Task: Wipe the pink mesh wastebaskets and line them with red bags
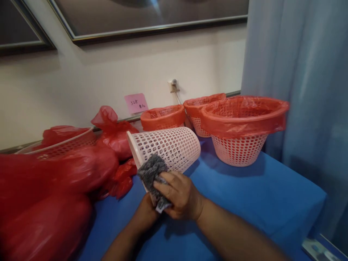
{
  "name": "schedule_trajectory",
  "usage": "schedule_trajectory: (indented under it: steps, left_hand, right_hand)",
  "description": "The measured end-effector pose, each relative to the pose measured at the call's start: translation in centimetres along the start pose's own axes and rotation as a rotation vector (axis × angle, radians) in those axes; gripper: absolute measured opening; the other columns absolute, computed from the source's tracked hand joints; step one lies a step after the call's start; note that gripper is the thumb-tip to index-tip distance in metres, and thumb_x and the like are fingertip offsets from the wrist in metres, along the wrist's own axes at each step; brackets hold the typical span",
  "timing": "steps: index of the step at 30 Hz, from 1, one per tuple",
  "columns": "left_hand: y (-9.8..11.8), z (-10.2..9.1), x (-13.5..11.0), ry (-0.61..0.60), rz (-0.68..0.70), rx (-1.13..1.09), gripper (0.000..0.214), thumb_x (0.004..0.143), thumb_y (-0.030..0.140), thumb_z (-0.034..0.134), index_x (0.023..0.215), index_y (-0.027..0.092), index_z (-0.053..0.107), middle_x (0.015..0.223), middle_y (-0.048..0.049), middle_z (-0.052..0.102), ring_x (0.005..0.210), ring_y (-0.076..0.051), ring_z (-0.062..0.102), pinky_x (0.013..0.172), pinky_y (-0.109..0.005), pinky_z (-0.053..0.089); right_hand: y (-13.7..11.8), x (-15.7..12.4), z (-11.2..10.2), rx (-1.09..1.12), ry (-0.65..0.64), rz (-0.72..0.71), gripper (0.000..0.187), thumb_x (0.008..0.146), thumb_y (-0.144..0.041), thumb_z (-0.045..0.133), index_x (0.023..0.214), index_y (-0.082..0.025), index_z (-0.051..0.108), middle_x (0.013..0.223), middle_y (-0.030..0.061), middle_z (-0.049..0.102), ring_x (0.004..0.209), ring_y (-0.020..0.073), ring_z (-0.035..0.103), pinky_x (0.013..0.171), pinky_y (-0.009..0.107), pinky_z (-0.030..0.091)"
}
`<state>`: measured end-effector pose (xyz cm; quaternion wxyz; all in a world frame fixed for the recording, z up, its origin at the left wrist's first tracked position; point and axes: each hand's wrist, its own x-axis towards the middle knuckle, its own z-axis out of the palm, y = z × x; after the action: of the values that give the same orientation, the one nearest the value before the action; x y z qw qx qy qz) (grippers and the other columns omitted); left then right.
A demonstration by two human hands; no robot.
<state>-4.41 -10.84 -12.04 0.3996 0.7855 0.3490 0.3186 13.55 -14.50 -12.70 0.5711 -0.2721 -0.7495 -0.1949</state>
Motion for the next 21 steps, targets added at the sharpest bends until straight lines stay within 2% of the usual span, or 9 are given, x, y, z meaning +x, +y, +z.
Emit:
schedule_trajectory:
  steps: [4, 6, 8, 10, 13, 15, 17, 18, 21]
  left_hand:
    - [1.4, -1.0, -0.3, 0.129, -0.051, -0.194, 0.030, 0.066, 0.024, 0.077, 0.095, 0.018, 0.075, 0.094, -0.0054, 0.079, 0.083, -0.025, 0.073, 0.075, -0.029, 0.060]
    - [1.6, -1.4, -0.4, 0.158, -0.090, -0.240, 0.026, 0.068, 0.028, 0.078, 0.092, 0.018, 0.076, 0.089, -0.0053, 0.079, 0.080, -0.025, 0.072, 0.072, -0.029, 0.060]
    - [1.3, -1.5, -0.5, 0.163, -0.119, -0.293, 0.029, 0.073, 0.032, 0.076, 0.098, 0.016, 0.076, 0.094, -0.0074, 0.079, 0.086, -0.026, 0.073, 0.080, -0.033, 0.060]
    - [0.7, -1.4, -0.7, 0.146, -0.133, -0.343, 0.036, 0.079, 0.035, 0.073, 0.109, 0.016, 0.075, 0.108, -0.0104, 0.078, 0.100, -0.029, 0.072, 0.095, -0.039, 0.056]
    - [-0.3, -1.2, -0.8, 0.080, -0.132, -0.341, 0.040, 0.081, 0.036, 0.071, 0.116, 0.016, 0.074, 0.121, -0.0120, 0.074, 0.114, -0.032, 0.067, 0.108, -0.047, 0.047]
    - [-0.9, -1.0, -0.6, 0.036, -0.110, -0.303, 0.041, 0.083, 0.035, 0.068, 0.119, 0.017, 0.073, 0.123, -0.0116, 0.074, 0.120, -0.034, 0.064, 0.113, -0.050, 0.043]
    - [-1.4, -0.7, -0.4, -0.004, -0.062, -0.243, 0.042, 0.084, 0.031, 0.065, 0.123, 0.017, 0.072, 0.124, -0.0107, 0.073, 0.125, -0.033, 0.061, 0.116, -0.050, 0.039]
    - [-1.6, -0.5, -0.2, -0.014, -0.030, -0.200, 0.041, 0.084, 0.029, 0.064, 0.123, 0.018, 0.071, 0.124, -0.0101, 0.073, 0.126, -0.032, 0.059, 0.118, -0.050, 0.037]
    - [-2.1, 0.2, -0.1, -0.037, 0.040, -0.062, 0.038, 0.085, 0.022, 0.059, 0.121, 0.018, 0.072, 0.119, -0.0083, 0.075, 0.122, -0.029, 0.062, 0.117, -0.049, 0.038]
  right_hand:
    - [-0.9, 0.4, 0.3, 0.073, -0.070, -0.109, 0.046, 0.086, -0.024, 0.052, 0.131, -0.013, 0.057, 0.119, 0.0166, 0.067, 0.105, 0.0243, 0.065, 0.087, 0.040, 0.058]
    - [-0.1, 0.0, 0.4, 0.038, -0.050, -0.022, 0.045, 0.085, -0.025, 0.054, 0.129, -0.016, 0.059, 0.123, 0.0156, 0.065, 0.109, 0.0254, 0.064, 0.090, 0.042, 0.057]
    - [1.6, -0.7, 0.3, -0.053, 0.065, 0.230, 0.048, 0.085, -0.025, 0.056, 0.132, -0.019, 0.058, 0.129, 0.0155, 0.063, 0.119, 0.0281, 0.061, 0.099, 0.047, 0.054]
    - [3.9, -1.5, 0.1, -0.110, 0.232, 0.591, 0.055, 0.083, -0.025, 0.058, 0.138, -0.019, 0.054, 0.133, 0.0162, 0.061, 0.125, 0.0291, 0.058, 0.104, 0.049, 0.049]
    - [7.4, -2.2, -0.3, -0.069, 0.449, 1.091, 0.074, 0.076, -0.029, 0.063, 0.147, -0.014, 0.043, 0.132, 0.0180, 0.062, 0.118, 0.0286, 0.063, 0.104, 0.050, 0.049]
    - [8.5, -2.4, -0.2, 0.006, 0.511, 1.266, 0.083, 0.073, -0.033, 0.066, 0.148, -0.012, 0.040, 0.129, 0.0185, 0.065, 0.112, 0.0287, 0.065, 0.103, 0.050, 0.049]
    - [7.9, -2.4, 0.1, 0.076, 0.484, 1.251, 0.078, 0.075, -0.034, 0.065, 0.146, -0.013, 0.043, 0.124, 0.0165, 0.068, 0.109, 0.0277, 0.067, 0.102, 0.049, 0.050]
    - [7.0, -2.3, 0.3, 0.081, 0.442, 1.162, 0.073, 0.077, -0.033, 0.064, 0.145, -0.015, 0.046, 0.124, 0.0156, 0.068, 0.110, 0.0274, 0.066, 0.102, 0.049, 0.050]
    - [2.8, -1.8, 0.8, 0.015, 0.201, 0.627, 0.063, 0.081, -0.029, 0.061, 0.142, -0.022, 0.052, 0.134, 0.0144, 0.060, 0.120, 0.0297, 0.060, 0.103, 0.052, 0.050]
